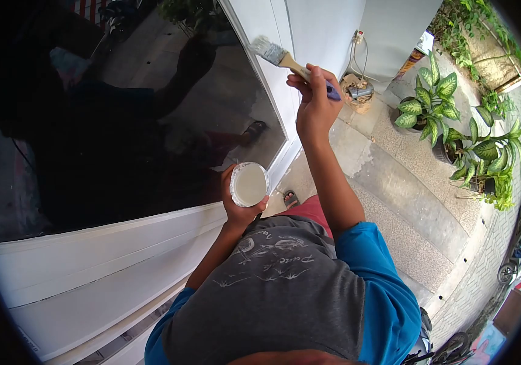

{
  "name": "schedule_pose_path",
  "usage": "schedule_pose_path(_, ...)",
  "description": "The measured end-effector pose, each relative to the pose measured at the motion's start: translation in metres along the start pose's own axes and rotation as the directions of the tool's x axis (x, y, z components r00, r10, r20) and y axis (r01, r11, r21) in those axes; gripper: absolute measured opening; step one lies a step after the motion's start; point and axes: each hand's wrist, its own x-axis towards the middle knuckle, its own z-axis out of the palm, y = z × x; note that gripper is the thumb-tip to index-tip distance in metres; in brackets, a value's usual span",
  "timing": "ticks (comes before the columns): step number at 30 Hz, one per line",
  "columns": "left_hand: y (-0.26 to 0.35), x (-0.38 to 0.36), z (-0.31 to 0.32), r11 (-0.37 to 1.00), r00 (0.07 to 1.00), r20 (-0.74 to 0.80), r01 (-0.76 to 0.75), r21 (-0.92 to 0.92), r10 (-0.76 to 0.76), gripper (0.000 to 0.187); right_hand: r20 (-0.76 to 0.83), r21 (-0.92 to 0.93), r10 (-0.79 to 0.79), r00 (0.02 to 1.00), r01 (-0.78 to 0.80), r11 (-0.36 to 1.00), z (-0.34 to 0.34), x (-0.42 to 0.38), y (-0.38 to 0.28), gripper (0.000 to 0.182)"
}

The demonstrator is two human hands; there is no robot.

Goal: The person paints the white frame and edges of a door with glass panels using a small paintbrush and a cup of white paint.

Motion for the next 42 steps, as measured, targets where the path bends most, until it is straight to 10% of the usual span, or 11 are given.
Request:
schedule_pose_path(13, -0.005, 0.001, -0.001, 1.000, 1.000, -0.014, -0.023, -0.003, 0.023, 0.087, -0.422, -0.276, 0.178, 0.889, -0.313, 0.909, -0.172, -0.051, 0.150, 0.025)
schedule_pose_path(25, -0.005, -0.004, 0.000, 0.999, 0.999, 0.038, -0.026, 0.033, 0.025, 0.097, 0.003, 0.015, 0.113, 0.994, -0.113, 0.993, -0.050, -0.007, 0.034, 0.029)
schedule_pose_path(34, 0.001, -0.002, 0.007, 1.000, 1.000, -0.014, -0.006, 0.024, 0.006, 0.087, -0.481, -0.233, 0.316, 0.818, -0.467, 0.853, -0.215, -0.056, 0.158, 0.022)
schedule_pose_path(42, -0.001, -0.005, 0.016, 1.000, 0.996, -0.085, 0.021, -0.014, -0.022, 0.090, -0.377, -0.207, 0.333, 0.864, -0.429, 0.880, -0.217, -0.016, 0.109, 0.026)
